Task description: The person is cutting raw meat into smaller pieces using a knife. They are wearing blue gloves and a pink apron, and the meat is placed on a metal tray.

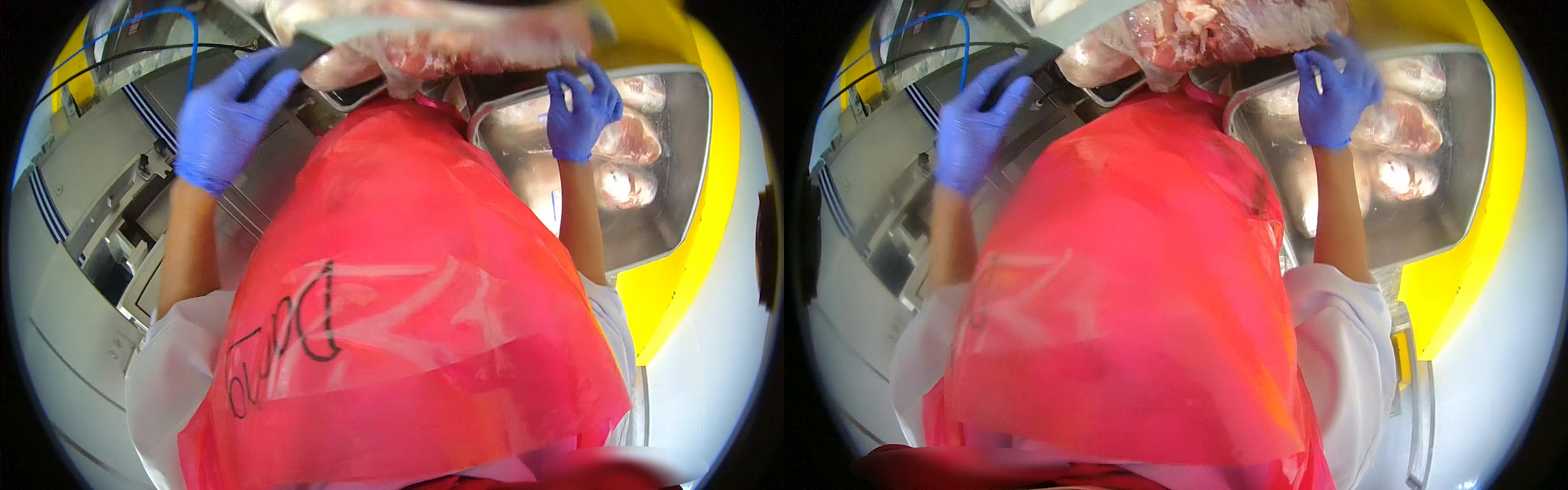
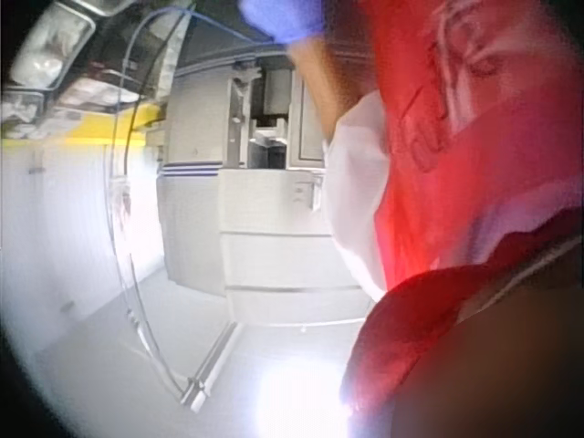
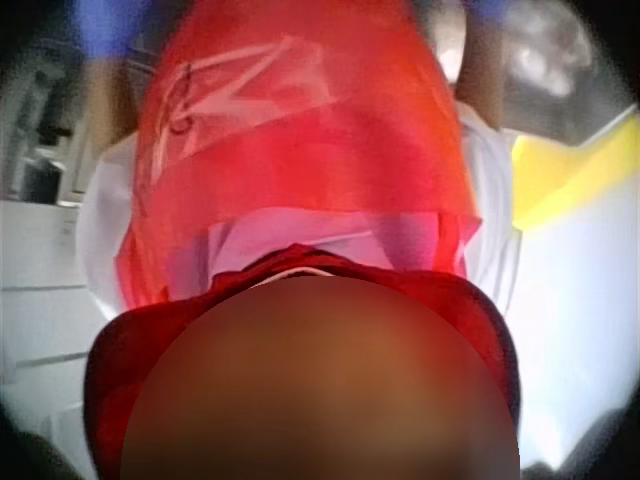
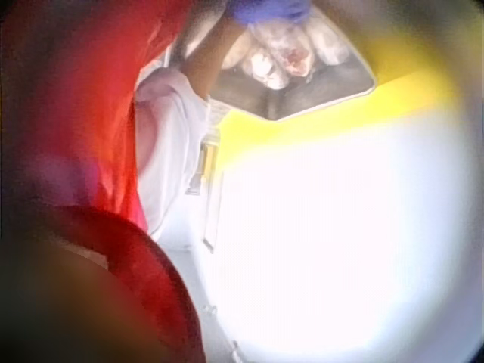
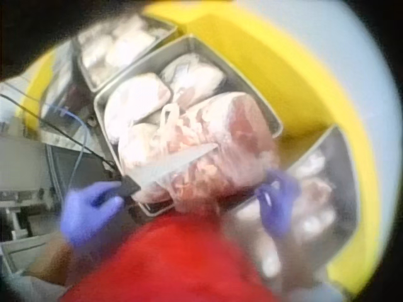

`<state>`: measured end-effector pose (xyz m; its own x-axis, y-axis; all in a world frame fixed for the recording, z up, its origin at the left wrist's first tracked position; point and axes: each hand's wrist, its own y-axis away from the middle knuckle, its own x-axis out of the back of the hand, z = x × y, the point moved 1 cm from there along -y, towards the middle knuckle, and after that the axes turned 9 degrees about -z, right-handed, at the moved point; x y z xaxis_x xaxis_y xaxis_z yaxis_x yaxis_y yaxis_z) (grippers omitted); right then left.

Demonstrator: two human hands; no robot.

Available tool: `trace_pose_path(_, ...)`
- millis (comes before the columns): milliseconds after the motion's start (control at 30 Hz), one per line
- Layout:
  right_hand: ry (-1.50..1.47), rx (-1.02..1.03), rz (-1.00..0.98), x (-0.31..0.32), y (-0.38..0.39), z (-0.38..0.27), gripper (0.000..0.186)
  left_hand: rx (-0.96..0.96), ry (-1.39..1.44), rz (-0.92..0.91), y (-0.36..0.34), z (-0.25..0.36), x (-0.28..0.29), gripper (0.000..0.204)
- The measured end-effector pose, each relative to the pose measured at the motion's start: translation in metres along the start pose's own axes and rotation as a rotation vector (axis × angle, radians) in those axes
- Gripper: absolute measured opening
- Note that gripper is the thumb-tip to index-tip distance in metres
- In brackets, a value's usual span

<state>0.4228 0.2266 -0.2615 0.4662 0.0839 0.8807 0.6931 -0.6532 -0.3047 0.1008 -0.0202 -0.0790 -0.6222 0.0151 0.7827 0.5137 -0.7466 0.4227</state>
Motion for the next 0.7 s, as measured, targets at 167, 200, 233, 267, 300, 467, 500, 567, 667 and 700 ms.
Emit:
trace_pose_path(167, -0.076, -0.169, 0.223, -0.022, -0.013, 0.033, 0.014, -0.004, -0.678, -0.172, -0.022, 0.093, 0.061, 0.044)
trace_pose_path(200, -0.081, -0.188, 0.239, -0.035, -0.017, 0.049, 0.016, -0.061, -0.719, -0.180, -0.028, 0.106, 0.066, 0.043)
trace_pose_path(233, -0.088, -0.197, 0.252, -0.048, -0.024, 0.063, 0.017, -0.120, -0.749, -0.187, -0.032, 0.117, 0.070, 0.041)
trace_pose_path(267, -0.087, -0.172, 0.155, -0.069, -0.023, 0.096, 0.023, -0.181, -0.783, -0.196, -0.036, 0.133, 0.069, 0.040)
trace_pose_path(300, -0.075, -0.150, 0.049, -0.077, -0.018, 0.114, 0.029, -0.198, -0.826, -0.184, -0.040, 0.153, 0.063, 0.036)
trace_pose_path(467, -0.387, -0.435, 0.165, -0.063, -0.057, 0.037, 0.055, -0.317, -1.171, -0.157, -0.045, 0.223, 0.050, 0.030)
trace_pose_path(500, -0.470, -0.480, 0.179, -0.066, -0.068, 0.018, 0.060, -0.255, -1.165, -0.218, -0.051, 0.229, 0.052, 0.029)
trace_pose_path(567, -0.447, -0.497, 0.229, -0.064, -0.072, 0.010, 0.062, -0.189, -1.150, -0.333, -0.069, 0.245, 0.057, 0.030)
trace_pose_path(667, -0.283, -0.423, 0.259, -0.067, -0.075, 0.009, 0.053, -0.017, -1.063, -0.528, -0.082, 0.275, 0.057, 0.034)
trace_pose_path(700, -0.275, -0.448, 0.254, -0.065, -0.074, 0.006, 0.053, -0.049, -1.120, -0.526, -0.083, 0.272, 0.051, 0.035)
